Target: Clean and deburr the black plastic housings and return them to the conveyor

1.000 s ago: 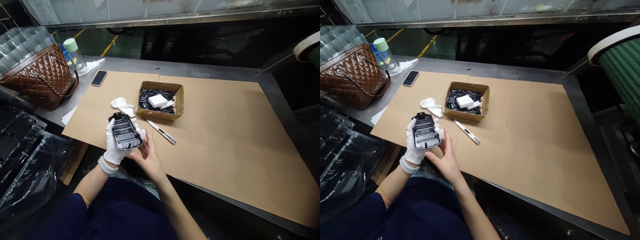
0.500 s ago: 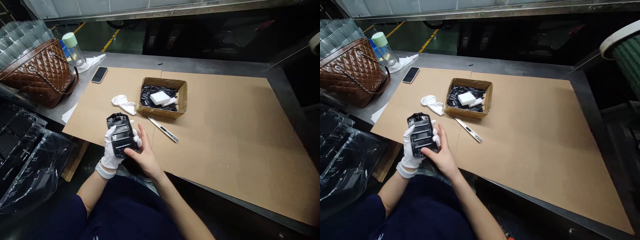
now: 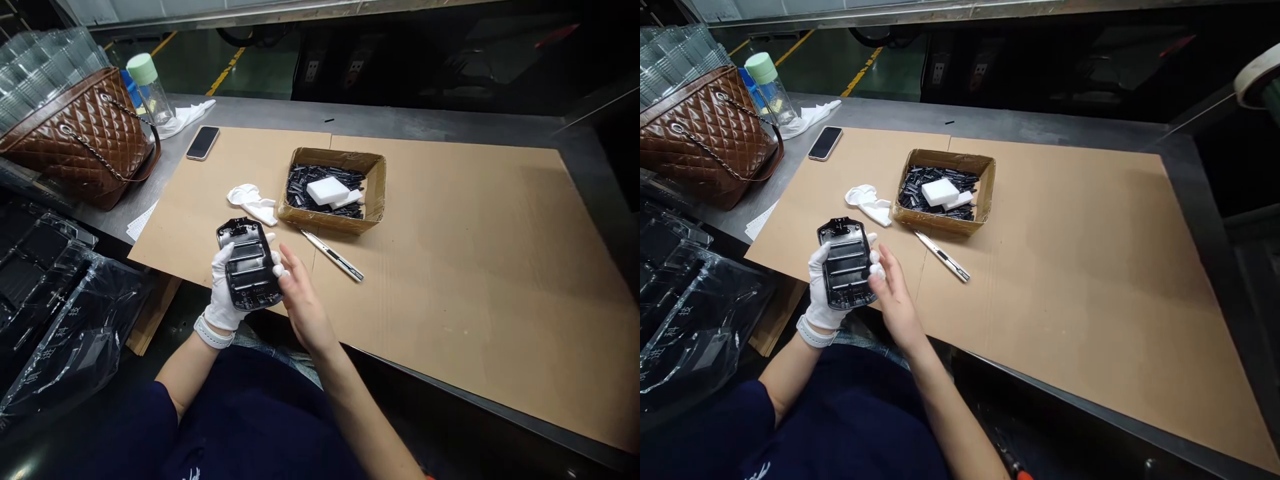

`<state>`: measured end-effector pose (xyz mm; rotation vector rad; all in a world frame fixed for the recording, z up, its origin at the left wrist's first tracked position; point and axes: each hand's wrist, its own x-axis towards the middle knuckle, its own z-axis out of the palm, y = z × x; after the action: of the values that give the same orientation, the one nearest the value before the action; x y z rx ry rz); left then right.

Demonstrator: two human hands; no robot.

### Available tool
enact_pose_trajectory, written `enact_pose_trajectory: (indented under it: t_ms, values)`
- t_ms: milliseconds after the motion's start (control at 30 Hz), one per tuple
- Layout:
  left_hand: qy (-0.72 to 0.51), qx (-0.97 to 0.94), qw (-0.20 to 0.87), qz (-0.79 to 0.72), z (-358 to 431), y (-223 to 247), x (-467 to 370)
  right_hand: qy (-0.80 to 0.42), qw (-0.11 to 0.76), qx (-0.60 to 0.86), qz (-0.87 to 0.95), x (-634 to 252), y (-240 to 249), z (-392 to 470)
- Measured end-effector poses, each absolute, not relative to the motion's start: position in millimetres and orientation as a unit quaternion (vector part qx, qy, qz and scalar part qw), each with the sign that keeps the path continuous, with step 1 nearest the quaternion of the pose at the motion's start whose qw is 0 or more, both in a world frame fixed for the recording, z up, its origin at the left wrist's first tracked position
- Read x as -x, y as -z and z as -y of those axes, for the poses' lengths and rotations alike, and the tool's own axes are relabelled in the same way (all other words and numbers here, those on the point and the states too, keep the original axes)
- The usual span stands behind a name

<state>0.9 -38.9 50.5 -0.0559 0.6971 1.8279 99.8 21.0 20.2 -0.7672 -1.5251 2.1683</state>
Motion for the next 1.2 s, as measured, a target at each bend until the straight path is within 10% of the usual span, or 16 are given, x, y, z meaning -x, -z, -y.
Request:
enact_pose_trajectory:
  t_ms: [600, 833, 1200]
  values:
    - [-0.837, 0.076, 0.452, -0.300, 32, -59, 0, -0.462, 0.359, 0.177, 0.792, -101, -7, -9]
    - [-0.836, 0.069, 0.443, -0.317, 38, -52, 20, -0.219, 0.598, 0.146, 0.757, -84, -32, -70]
    - [-0.719, -0.067, 0.301, -0.623, 92, -26, 61, -0.342, 0.237, 0.259, 0.872, 65, 34, -125]
